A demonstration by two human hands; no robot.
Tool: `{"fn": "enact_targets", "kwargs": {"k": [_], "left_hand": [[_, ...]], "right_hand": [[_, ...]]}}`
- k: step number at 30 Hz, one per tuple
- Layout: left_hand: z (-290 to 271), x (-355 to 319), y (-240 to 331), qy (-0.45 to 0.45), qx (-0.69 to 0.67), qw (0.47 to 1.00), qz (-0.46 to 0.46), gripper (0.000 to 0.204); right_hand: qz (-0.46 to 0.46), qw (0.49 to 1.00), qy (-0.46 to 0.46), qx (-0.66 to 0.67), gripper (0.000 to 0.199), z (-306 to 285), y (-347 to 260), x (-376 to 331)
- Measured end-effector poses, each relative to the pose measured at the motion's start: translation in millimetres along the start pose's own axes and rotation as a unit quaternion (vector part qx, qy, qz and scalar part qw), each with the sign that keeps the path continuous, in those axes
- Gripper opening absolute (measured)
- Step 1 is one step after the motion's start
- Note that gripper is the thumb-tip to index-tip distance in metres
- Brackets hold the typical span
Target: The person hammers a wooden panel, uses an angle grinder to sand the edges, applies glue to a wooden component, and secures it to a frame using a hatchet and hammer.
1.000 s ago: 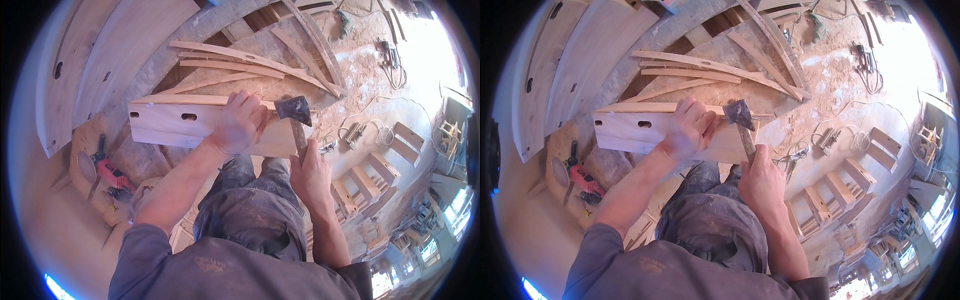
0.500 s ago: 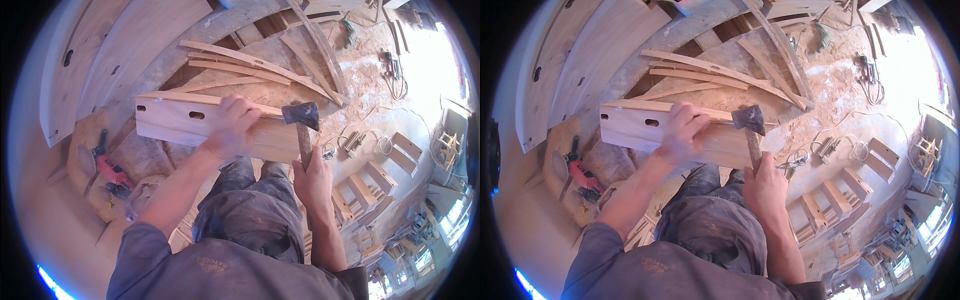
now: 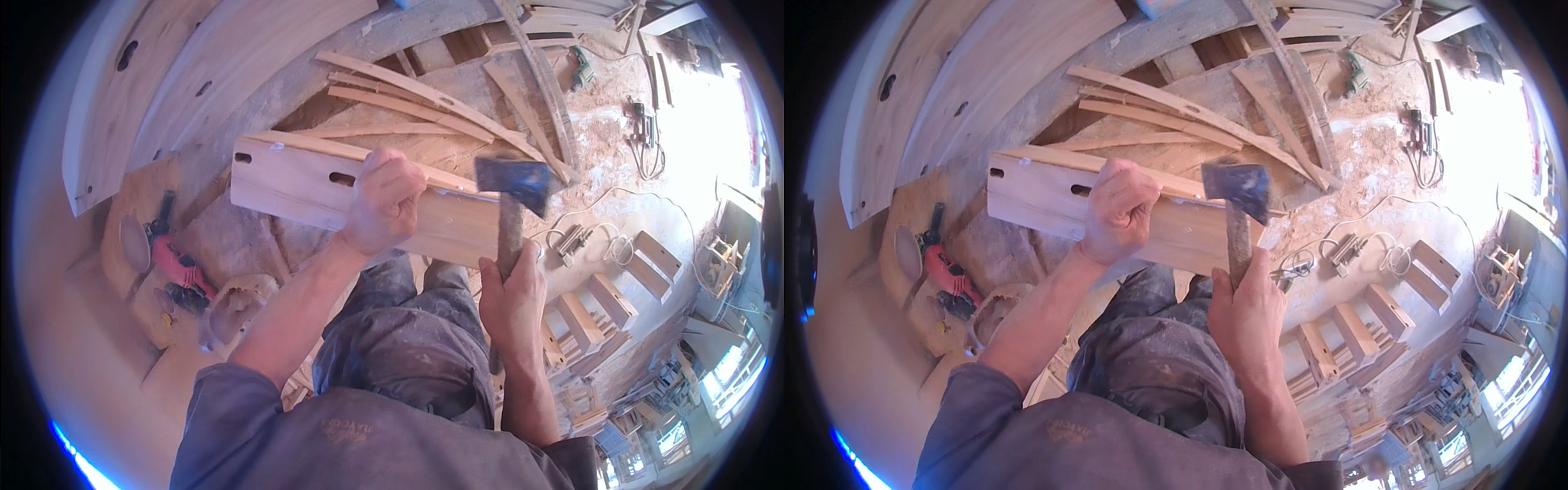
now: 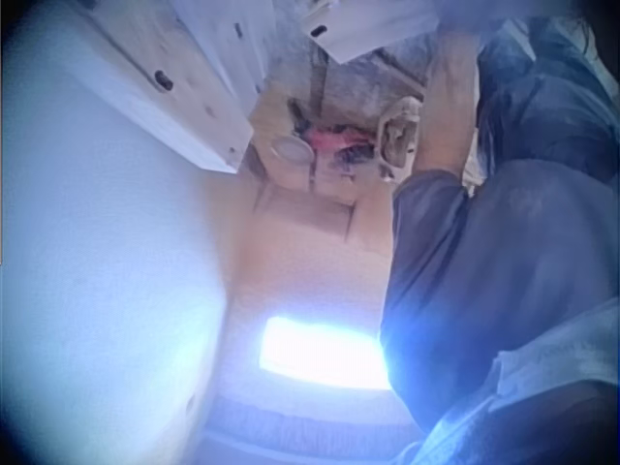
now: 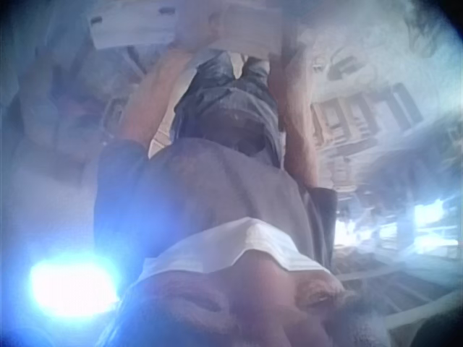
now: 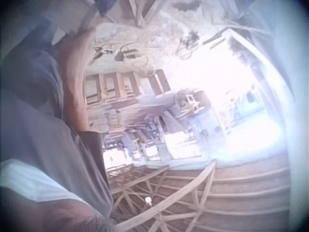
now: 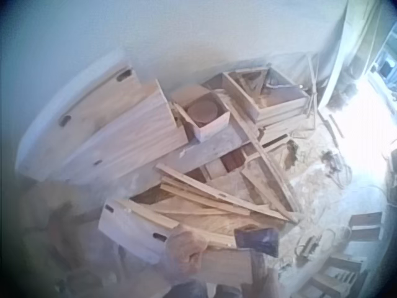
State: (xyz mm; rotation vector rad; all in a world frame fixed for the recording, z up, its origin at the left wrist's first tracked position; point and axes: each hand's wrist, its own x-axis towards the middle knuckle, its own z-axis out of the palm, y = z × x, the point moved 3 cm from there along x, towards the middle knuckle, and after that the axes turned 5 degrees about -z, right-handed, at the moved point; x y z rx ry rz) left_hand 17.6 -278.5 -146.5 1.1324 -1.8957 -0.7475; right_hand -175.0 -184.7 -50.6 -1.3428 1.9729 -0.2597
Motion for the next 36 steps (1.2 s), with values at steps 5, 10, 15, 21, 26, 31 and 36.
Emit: {"fn": "enact_targets", "kwargs": {"k": [5,10,15,21,26,31,36], "left_hand": [[-3,-1,-3,-0.014,-0.018,1.0,-0.003,0.022],[-9,-1,-5,0.07,-0.017,0.996,-0.045,0.027],[-9,-4,-11,0.139,-0.016,0.987,-0.082,0.036],[-9,-11,-13,0.13,-0.037,0.986,-0.102,0.043],[-10,-12,-10,0.1,-0.012,0.991,-0.087,0.044],[-6,-11,-15,0.117,-0.059,0.986,-0.103,0.043],[-7,-6,-11,0.128,-0.061,0.984,-0.107,0.042]], "right_hand": [[0.007,0.995,-0.088,-0.049,0.034,30,13,4],[0.001,0.999,-0.042,0.003,0.032,11,-13,-1],[0.004,0.994,-0.098,-0.048,0.032,35,-4,4],[-0.019,0.999,-0.032,-0.01,0.032,21,-25,-3],[0.0,0.992,-0.104,-0.068,0.034,38,-11,5],[-0.018,1.0,-0.011,0.018,0.032,22,-31,-5],[-0.013,0.991,-0.102,-0.081,0.033,34,-15,7]]}}
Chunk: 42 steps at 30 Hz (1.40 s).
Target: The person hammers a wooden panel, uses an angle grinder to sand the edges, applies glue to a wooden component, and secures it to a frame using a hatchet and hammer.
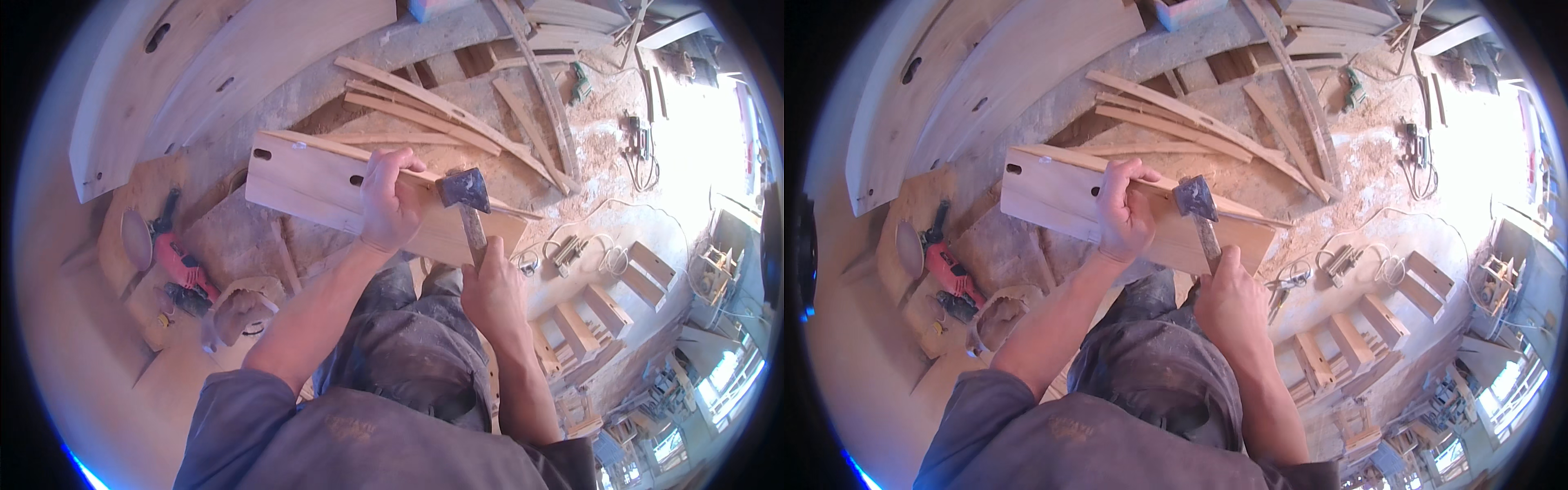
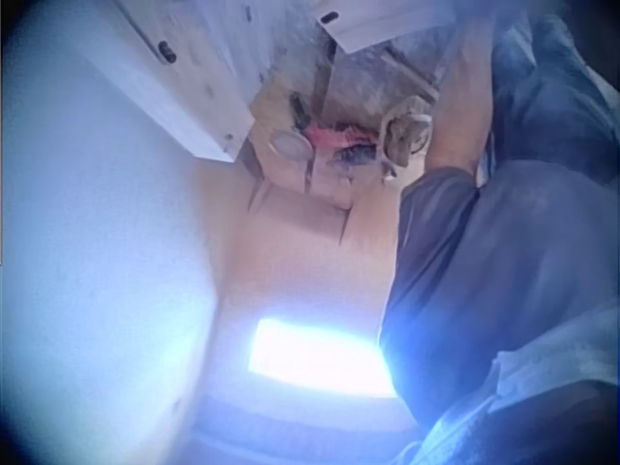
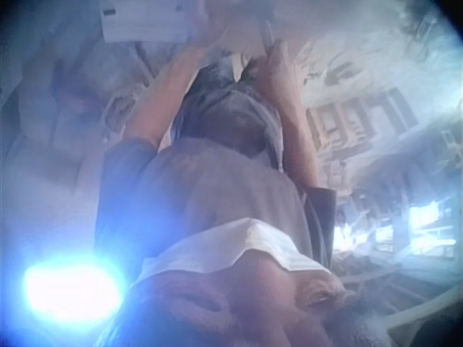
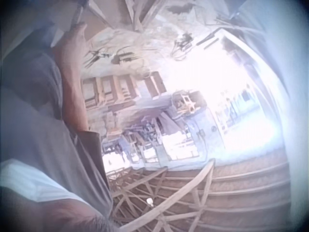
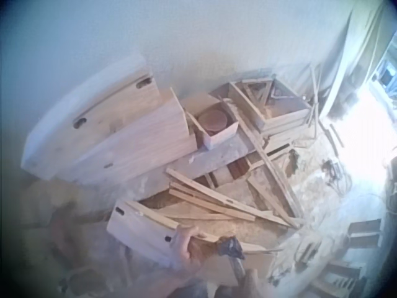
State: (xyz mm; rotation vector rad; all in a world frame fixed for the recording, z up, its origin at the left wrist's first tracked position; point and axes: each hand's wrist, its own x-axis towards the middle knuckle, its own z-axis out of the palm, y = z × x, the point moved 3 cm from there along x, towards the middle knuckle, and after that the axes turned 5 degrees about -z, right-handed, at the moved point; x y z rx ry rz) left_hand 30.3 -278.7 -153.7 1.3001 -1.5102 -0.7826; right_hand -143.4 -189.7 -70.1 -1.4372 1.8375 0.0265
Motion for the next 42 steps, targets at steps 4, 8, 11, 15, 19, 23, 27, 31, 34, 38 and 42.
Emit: {"fn": "enact_targets", "kwargs": {"k": [4,8,11,15,19,23,27,31,34,38,42], "left_hand": [[0,-5,-1,-0.009,0.007,1.0,-0.01,0.042],[0,-3,-4,-0.027,0.043,0.998,0.03,0.044],[-1,-11,0,-0.038,0.011,0.999,-0.021,0.046],[4,-10,0,-0.027,0.038,0.999,-0.018,0.043],[5,-6,-6,-0.09,0.055,0.994,-0.029,0.041],[-1,9,18,-0.201,0.16,0.966,0.021,0.039],[-19,14,28,-0.334,0.276,0.899,0.064,0.059],[-26,-1,38,-0.339,0.29,0.894,0.044,0.066],[-42,-27,53,-0.355,0.323,0.876,0.046,0.071],[-57,-25,46,-0.545,0.359,0.758,0.021,0.084],[-54,3,34,-0.549,0.309,0.776,0.033,0.088]], "right_hand": [[0.004,0.996,0.063,0.057,0.031,-10,-10,-13],[-0.004,1.0,0.0,0.017,0.029,5,1,-1],[-0.014,1.0,0.01,0.019,0.028,-6,0,-4],[-0.004,1.0,0.004,0.026,0.031,-1,-6,-8],[-0.005,0.998,0.005,0.059,0.032,2,16,-1],[0.077,0.947,0.138,0.281,0.022,21,64,-24],[0.149,0.854,0.231,0.442,0.021,37,120,-32],[0.151,0.641,0.218,0.72,0.022,53,121,-21],[0.217,0.595,0.191,0.75,0.015,54,119,-31],[0.178,0.52,0.182,0.816,0.025,100,138,-42],[0.183,0.511,0.202,0.815,0.044,109,138,-45]]}}
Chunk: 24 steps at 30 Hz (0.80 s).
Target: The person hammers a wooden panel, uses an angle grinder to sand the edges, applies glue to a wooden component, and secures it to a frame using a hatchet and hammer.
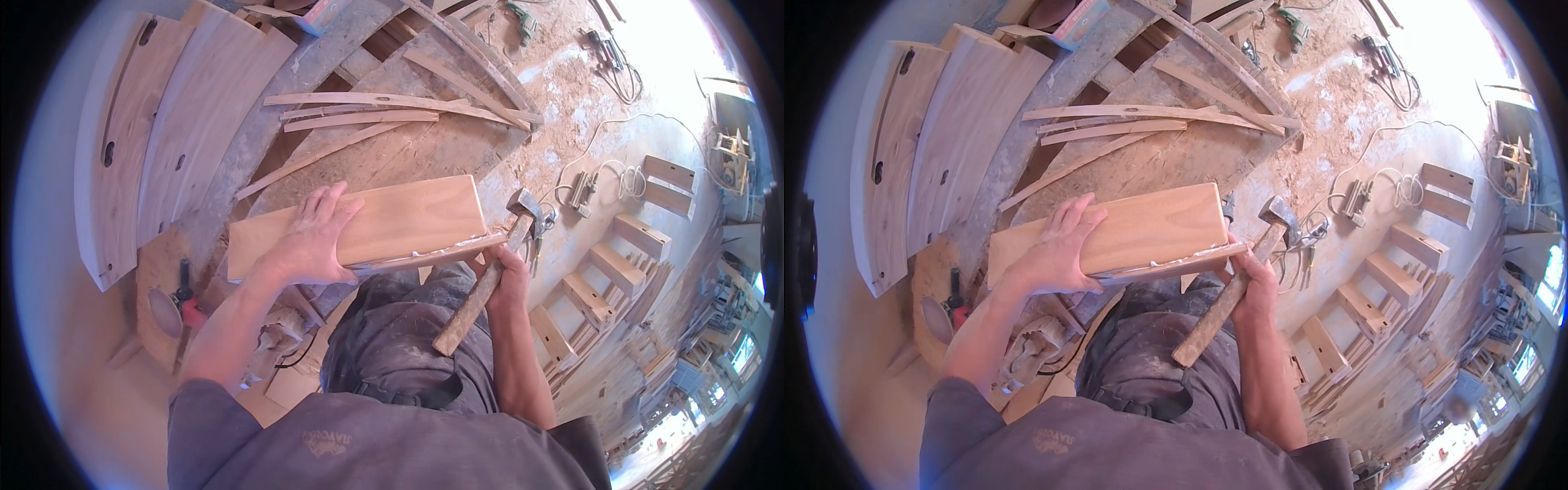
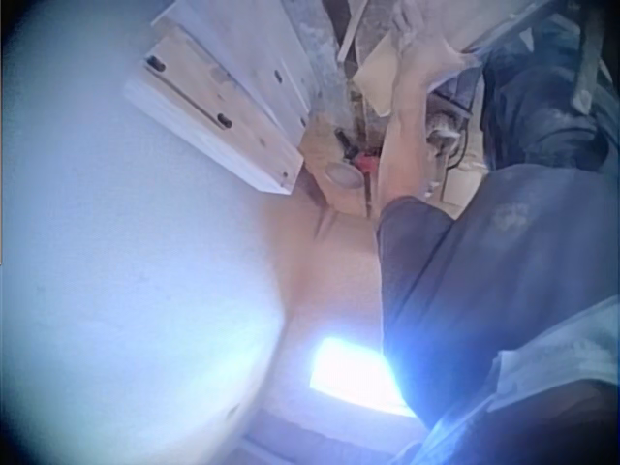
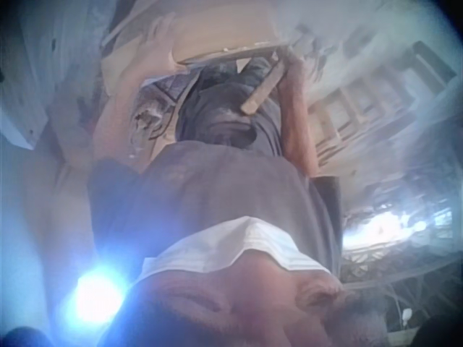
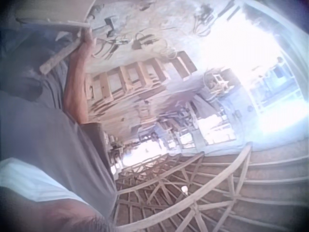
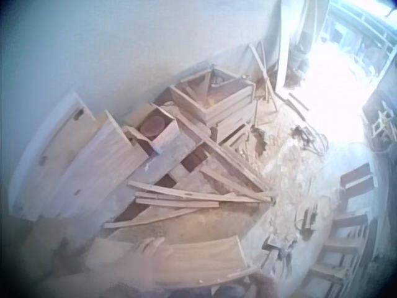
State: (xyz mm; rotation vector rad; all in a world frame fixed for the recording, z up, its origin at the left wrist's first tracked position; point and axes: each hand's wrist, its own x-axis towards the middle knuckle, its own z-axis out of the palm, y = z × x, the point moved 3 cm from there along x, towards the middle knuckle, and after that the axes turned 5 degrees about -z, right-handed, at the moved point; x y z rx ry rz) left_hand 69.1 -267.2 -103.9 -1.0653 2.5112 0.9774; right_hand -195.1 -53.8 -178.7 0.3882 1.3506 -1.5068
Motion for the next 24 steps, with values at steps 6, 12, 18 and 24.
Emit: {"fn": "enact_targets", "kwargs": {"k": [6,12,18,24], "left_hand": [[8,-7,2,0.02,0.002,0.999,-0.028,0.098],[11,6,17,0.113,-0.013,0.991,-0.074,0.098],[8,29,23,0.098,-0.021,0.987,-0.128,0.1],[-4,31,24,0.067,-0.065,0.98,-0.177,0.097]], "right_hand": [[-0.032,0.999,-0.014,0.013,0.041,16,-5,10],[-0.109,0.993,-0.033,0.012,0.034,48,-34,49],[-0.279,0.932,0.054,-0.226,0.025,34,-51,23],[-0.245,0.902,0.031,-0.355,0.019,-6,-32,-11]]}}
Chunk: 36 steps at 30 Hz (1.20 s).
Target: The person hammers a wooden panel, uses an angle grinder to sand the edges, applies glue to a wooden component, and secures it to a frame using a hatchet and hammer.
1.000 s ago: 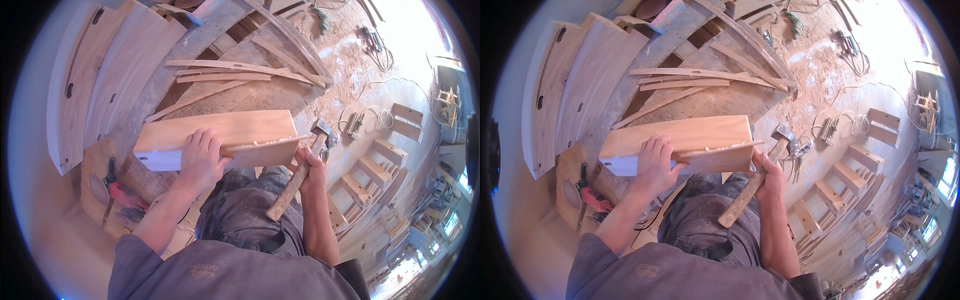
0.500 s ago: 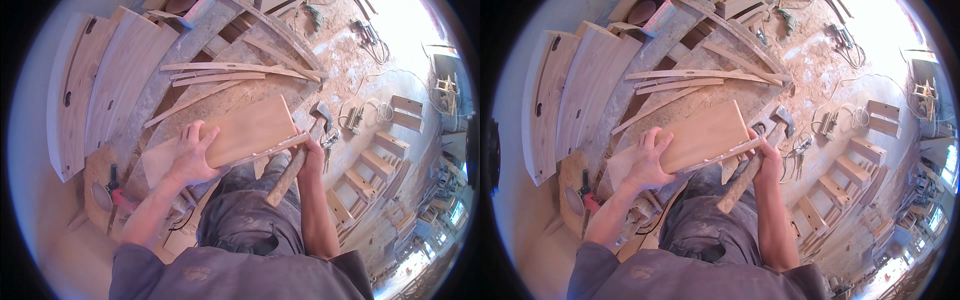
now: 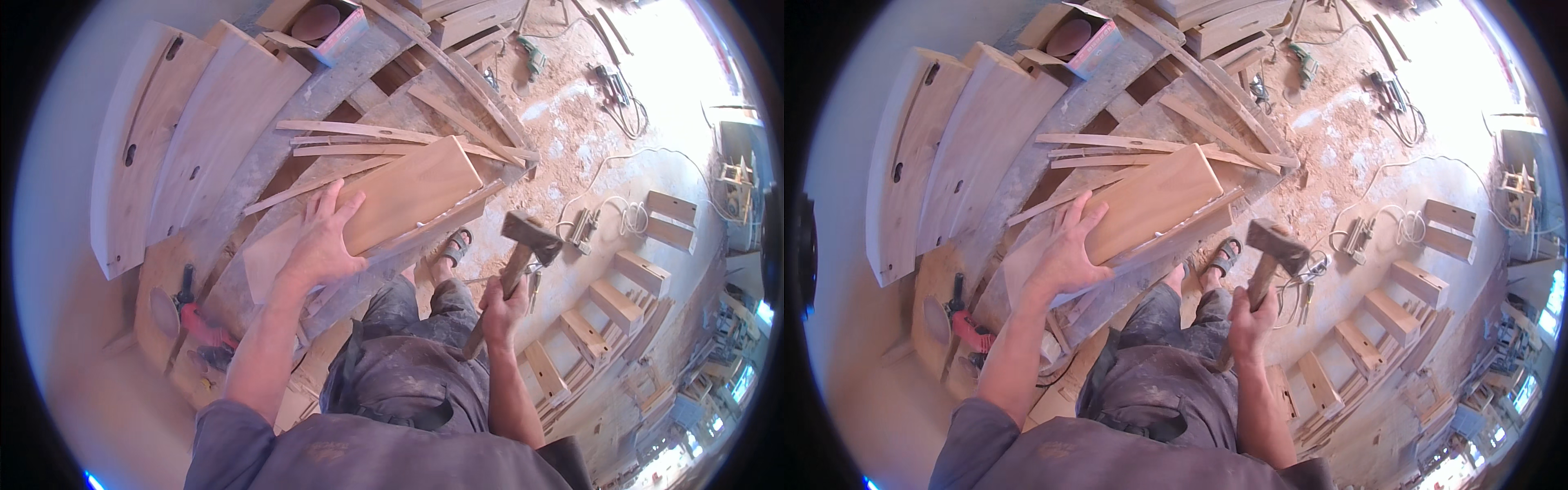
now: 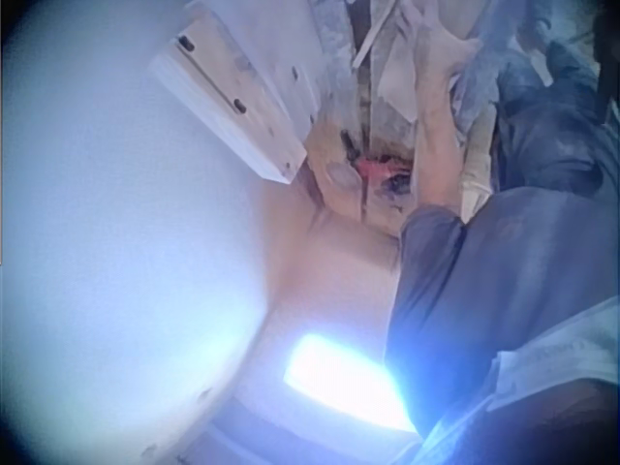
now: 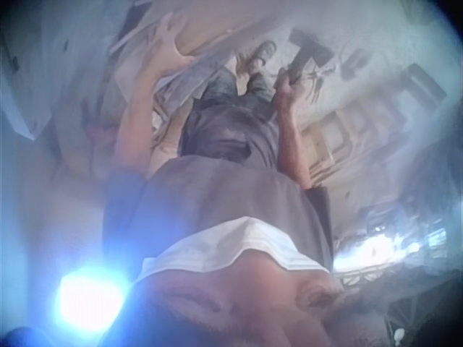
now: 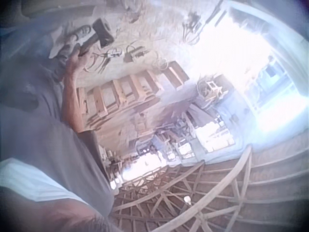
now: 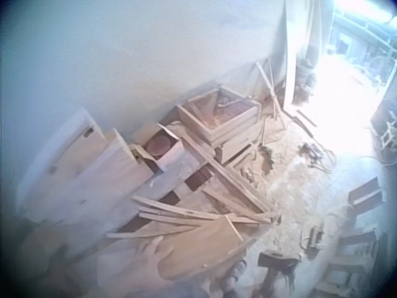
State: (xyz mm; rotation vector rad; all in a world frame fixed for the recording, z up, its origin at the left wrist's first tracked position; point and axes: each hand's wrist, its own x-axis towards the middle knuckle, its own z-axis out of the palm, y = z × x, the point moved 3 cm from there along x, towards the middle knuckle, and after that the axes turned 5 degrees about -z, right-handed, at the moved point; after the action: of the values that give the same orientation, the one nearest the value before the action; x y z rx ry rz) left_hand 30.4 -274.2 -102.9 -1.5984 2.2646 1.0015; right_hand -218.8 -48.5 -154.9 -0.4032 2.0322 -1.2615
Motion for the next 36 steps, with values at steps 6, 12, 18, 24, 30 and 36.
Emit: {"fn": "enact_targets", "kwargs": {"k": [6,12,18,24,30,36], "left_hand": [[-9,6,-2,-0.017,-0.003,1.0,-0.016,0.103],[-20,14,1,-0.04,-0.011,0.999,-0.02,0.106],[-19,27,-6,-0.061,-0.046,0.997,-0.031,0.104],[-45,75,-47,-0.132,-0.13,0.982,0.035,0.095],[-63,118,-57,-0.21,-0.139,0.967,0.036,0.084],[-24,92,38,0.232,-0.076,0.957,0.159,0.084]], "right_hand": [[-0.22,0.964,-0.043,-0.144,0.021,16,-39,1],[-0.242,0.904,-0.128,-0.329,0.034,18,-71,30],[-0.12,0.94,-0.123,-0.295,0.034,15,-83,22],[-0.12,0.962,-0.069,-0.235,0.018,8,-49,32],[0.053,0.98,-0.062,-0.181,0.026,5,-57,30],[0.006,0.981,-0.07,-0.182,0.054,26,-149,38]]}}
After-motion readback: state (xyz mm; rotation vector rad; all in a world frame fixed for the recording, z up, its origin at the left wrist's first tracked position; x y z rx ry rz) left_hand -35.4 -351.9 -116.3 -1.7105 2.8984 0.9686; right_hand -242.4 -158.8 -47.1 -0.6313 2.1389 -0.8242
